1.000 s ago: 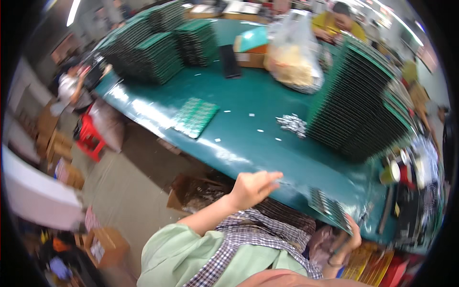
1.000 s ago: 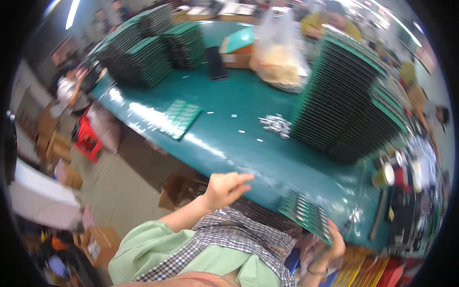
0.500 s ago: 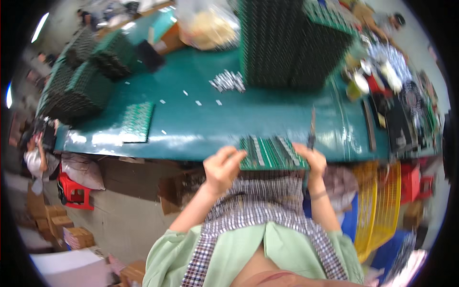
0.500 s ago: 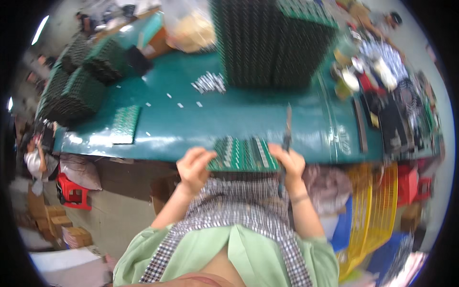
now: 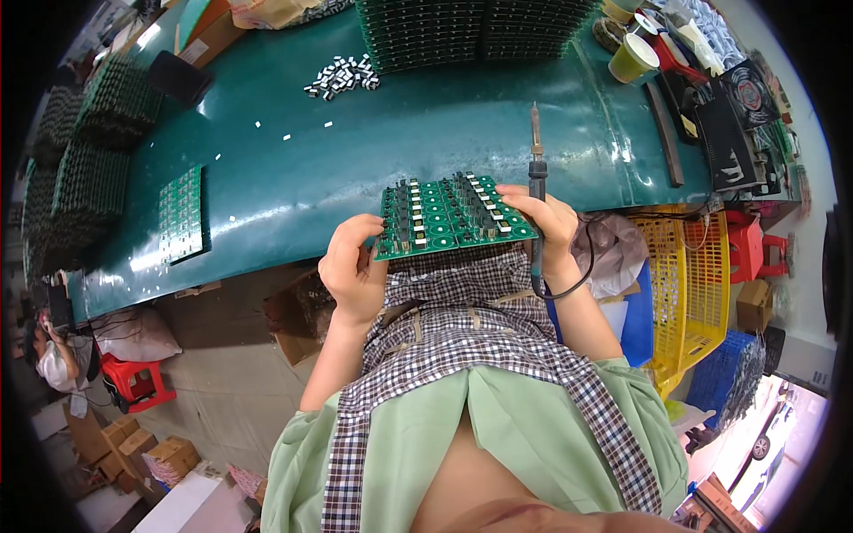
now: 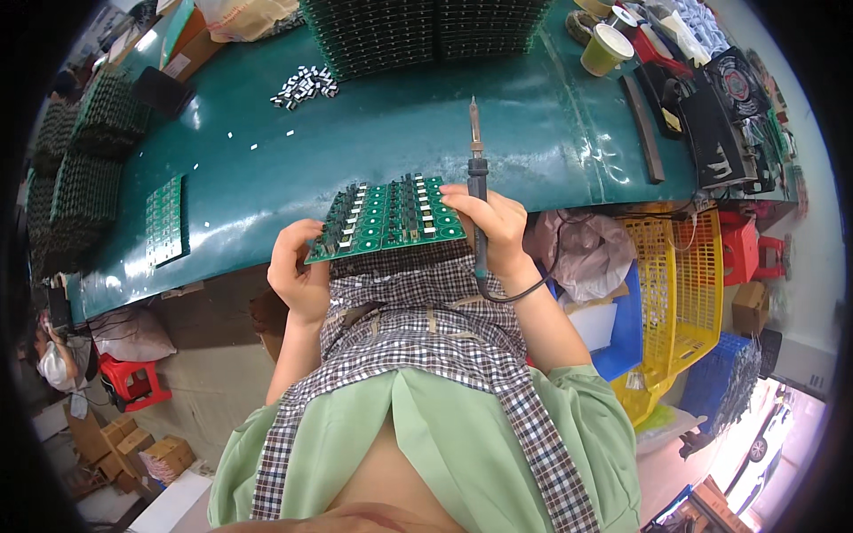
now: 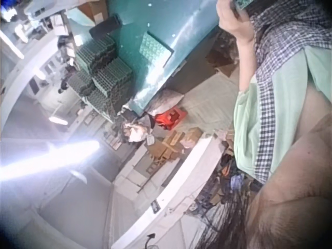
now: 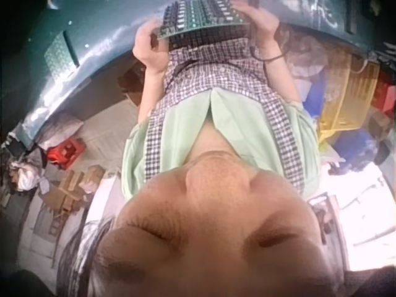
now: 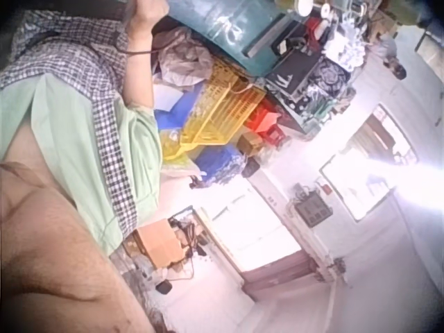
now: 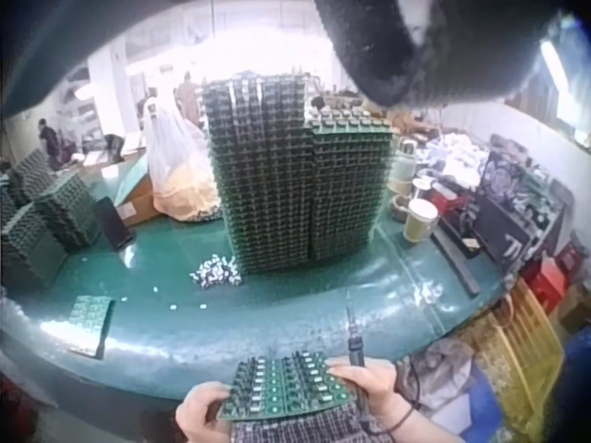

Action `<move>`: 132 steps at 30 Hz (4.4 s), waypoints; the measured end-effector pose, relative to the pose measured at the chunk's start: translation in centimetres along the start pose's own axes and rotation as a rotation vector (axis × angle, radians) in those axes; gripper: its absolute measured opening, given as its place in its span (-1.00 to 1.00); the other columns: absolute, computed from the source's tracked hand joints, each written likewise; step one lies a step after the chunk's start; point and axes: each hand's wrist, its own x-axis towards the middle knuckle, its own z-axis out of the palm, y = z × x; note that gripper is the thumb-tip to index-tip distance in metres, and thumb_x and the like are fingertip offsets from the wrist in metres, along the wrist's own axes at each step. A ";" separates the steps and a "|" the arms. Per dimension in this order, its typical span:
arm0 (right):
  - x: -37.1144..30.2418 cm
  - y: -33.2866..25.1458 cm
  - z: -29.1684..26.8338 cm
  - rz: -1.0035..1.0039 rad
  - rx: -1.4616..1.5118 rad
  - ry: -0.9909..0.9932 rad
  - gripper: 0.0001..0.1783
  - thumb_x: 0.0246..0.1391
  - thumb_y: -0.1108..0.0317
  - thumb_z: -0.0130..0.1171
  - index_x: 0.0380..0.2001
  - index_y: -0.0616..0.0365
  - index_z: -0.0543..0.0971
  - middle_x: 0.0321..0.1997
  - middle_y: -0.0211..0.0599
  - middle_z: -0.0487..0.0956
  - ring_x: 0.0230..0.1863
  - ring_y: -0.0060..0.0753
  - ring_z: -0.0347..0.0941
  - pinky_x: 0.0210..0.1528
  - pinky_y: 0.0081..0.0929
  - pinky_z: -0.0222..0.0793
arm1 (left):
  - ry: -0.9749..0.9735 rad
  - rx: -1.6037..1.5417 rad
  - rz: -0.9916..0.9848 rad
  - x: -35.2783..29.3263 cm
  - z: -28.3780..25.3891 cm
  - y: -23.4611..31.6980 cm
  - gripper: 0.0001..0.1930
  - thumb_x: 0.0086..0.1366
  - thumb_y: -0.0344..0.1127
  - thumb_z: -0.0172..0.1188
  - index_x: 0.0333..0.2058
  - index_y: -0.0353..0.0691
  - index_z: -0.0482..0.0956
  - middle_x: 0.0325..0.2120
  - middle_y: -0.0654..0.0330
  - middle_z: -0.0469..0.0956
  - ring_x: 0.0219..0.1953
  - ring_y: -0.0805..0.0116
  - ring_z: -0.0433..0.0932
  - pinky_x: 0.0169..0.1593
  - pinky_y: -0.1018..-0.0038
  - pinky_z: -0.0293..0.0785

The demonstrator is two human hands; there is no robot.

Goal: The person solders electronic components onto circuit boards using a soldering iron and stacks the circuit boards on the table by hand.

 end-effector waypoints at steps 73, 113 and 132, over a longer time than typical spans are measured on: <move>4.5 -3.5 4.0 0.087 0.055 -0.460 -0.70 -0.11 0.43 0.24 -0.23 -0.03 0.49 -0.48 -0.32 0.48 -0.40 -0.23 0.46 -0.41 -0.29 0.36 | -0.142 -0.961 -0.997 -3.2 1.1 0.4 -0.78 0.43 -0.27 -0.08 -0.12 -0.31 0.40 -0.30 0.26 0.54 -0.27 0.61 0.47 -0.16 0.63 0.39; -0.8 -3.2 0.2 0.578 0.446 0.034 -0.63 -0.01 0.70 0.14 -0.10 0.24 0.38 -0.05 -0.03 0.55 -0.24 -0.46 0.55 -0.24 -0.59 0.51 | 0.013 -0.753 -0.755 -1.1 1.4 1.5 -0.70 0.45 -0.19 -0.12 -0.13 -0.33 0.42 -0.31 0.31 0.51 -0.27 0.64 0.41 -0.13 0.65 0.33; -0.1 -3.8 0.4 0.395 0.203 0.057 -0.69 -0.09 0.65 0.22 -0.22 0.24 0.47 -0.16 -0.16 0.61 -0.22 -0.31 0.55 -0.17 -0.47 0.49 | 0.008 -0.869 -0.802 -0.8 1.8 1.8 -0.72 0.44 -0.19 -0.09 -0.13 -0.31 0.40 -0.27 0.27 0.52 -0.24 0.62 0.43 -0.11 0.63 0.36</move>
